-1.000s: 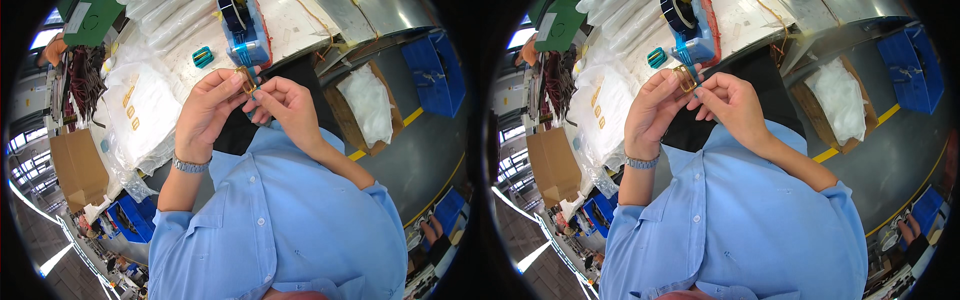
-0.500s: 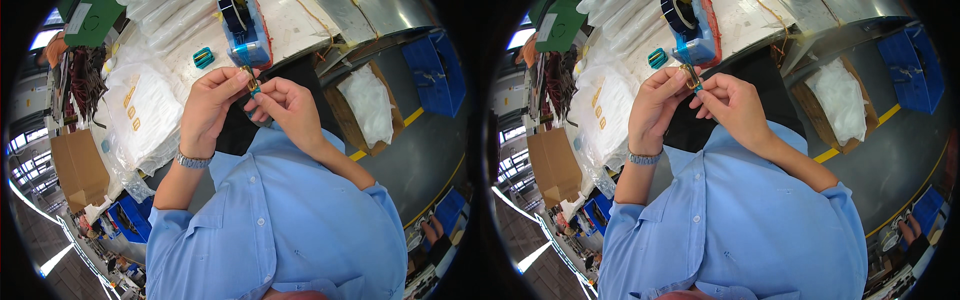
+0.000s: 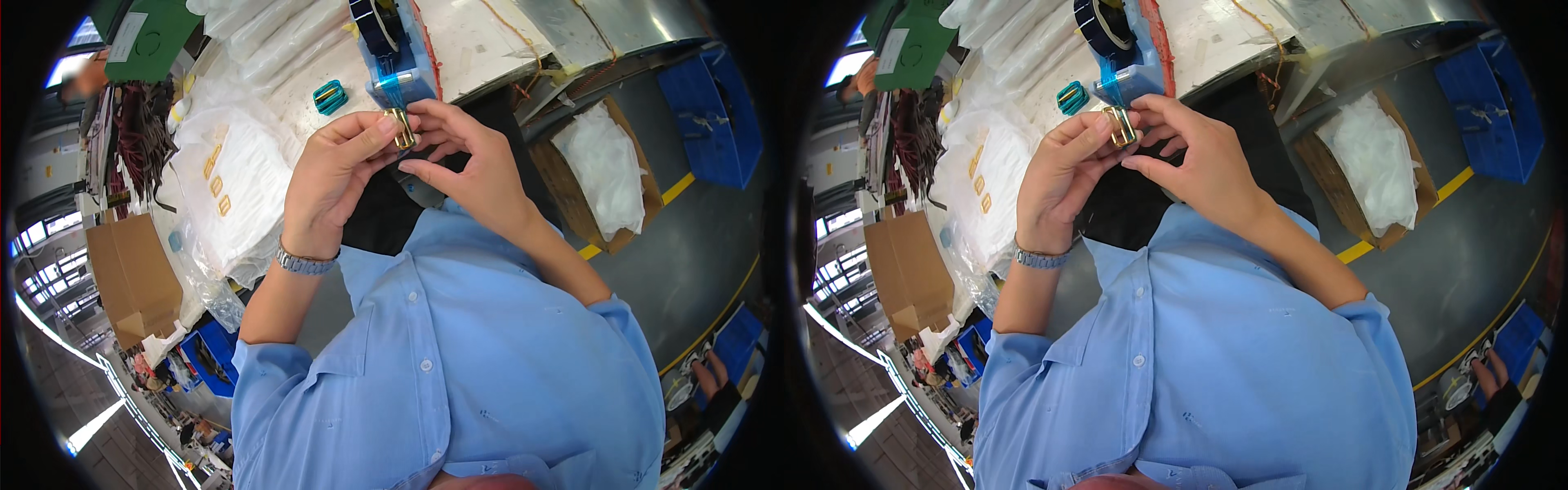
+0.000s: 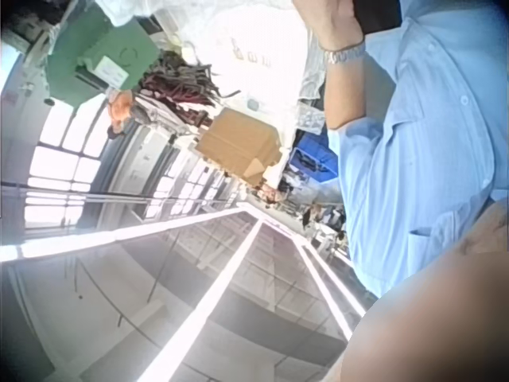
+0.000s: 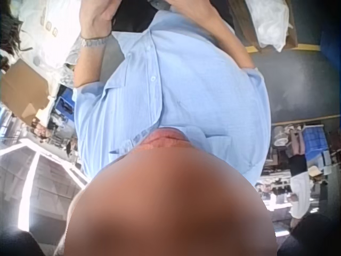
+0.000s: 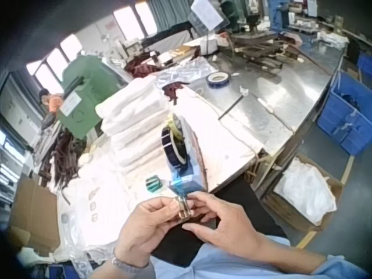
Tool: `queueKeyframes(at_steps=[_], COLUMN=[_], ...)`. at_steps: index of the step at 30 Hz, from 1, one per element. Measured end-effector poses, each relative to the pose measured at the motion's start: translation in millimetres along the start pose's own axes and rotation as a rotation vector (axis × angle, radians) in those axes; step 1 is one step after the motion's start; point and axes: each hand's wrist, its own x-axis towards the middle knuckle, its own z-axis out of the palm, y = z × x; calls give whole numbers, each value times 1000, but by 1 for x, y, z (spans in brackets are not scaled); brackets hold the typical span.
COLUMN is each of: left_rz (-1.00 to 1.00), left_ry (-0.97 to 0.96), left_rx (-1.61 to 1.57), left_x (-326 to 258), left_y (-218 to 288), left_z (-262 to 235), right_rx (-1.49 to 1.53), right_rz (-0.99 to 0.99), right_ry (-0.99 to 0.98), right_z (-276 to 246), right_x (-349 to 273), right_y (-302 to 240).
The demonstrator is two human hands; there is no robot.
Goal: Putting blue protective tape around metal hardware buckles.
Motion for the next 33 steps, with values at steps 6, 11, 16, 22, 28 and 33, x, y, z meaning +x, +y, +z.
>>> queueKeyframes(at_steps=[6, 11, 16, 22, 28, 33], left_rz=[-86, -168, -226, 277, 949, 1294], left_ry=[-5, 5, 29, 120, 320, 375], left_rx=[44, 77, 112, 506, 981, 1024], left_x=[4, 10, 9, -18, -17, -1], left_y=[12, 23, 33, 17, -24, -44], left_z=[1, -5, 3, 19, 30, 24], right_rx=[229, 204, 236, 475, 469, 387], right_rz=[107, 87, 132, 233, 286, 350], right_ry=[-136, -92, -13, -35, 12, 94], right_z=[-1, 1, 8, 7, 12, 17], right_x=[14, 23, 20, 27, 22, 7], right_y=[3, 2, -2, -18, -25, -23])
